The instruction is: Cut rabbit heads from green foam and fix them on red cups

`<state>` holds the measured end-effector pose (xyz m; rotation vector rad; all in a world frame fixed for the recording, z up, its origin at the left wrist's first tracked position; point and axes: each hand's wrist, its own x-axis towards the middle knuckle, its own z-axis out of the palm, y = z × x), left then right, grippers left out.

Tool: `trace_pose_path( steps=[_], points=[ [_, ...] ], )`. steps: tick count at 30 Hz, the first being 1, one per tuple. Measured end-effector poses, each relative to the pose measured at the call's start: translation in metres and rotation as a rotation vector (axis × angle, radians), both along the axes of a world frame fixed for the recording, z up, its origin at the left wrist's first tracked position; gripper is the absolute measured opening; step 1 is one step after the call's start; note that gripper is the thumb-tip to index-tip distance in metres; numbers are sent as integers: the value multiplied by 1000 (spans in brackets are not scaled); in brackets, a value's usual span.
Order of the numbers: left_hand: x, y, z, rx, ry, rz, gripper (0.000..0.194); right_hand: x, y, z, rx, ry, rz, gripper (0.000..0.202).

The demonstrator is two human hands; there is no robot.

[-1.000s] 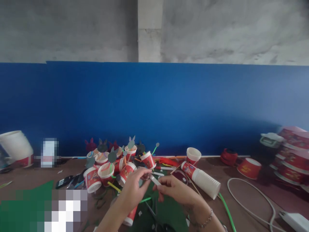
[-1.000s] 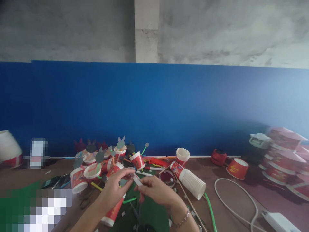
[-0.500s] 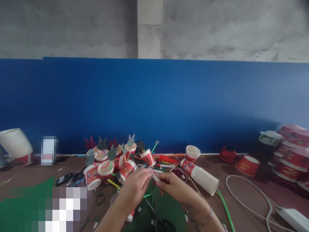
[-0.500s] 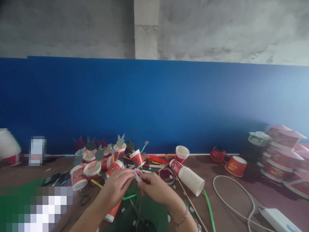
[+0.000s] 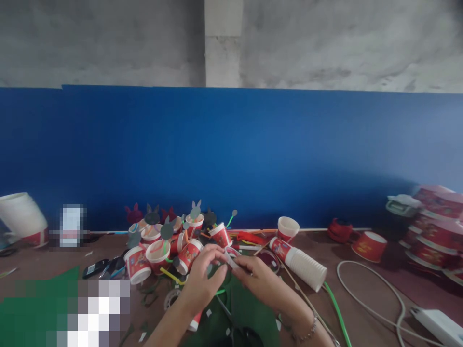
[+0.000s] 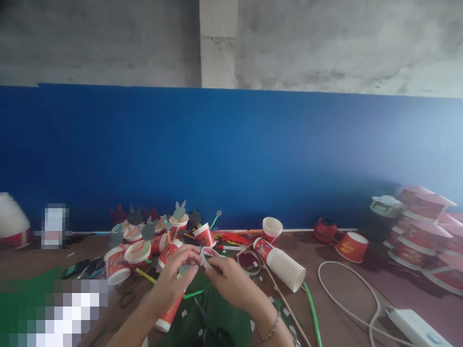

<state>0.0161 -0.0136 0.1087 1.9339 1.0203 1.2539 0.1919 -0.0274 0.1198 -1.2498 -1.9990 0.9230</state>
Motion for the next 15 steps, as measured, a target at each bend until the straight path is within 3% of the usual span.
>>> trace_pose_path(
  steps=[5, 7, 11, 15],
  points=[
    [4, 4, -6, -350, -256, -77, 18, -4, -6, 6, 110, -54, -23, 24],
    [3, 7, -9, -440, -310, -37, 20, -6, -8, 8, 142, -68, -54, 28],
    [-1, 10, -11, -195, -155, 188, 22, -7, -7, 10, 231, -147, -108, 30],
    [0, 4, -8, 104, 95, 151, 20, -6, -2, 6, 310, -242, -112, 32]
  ],
)
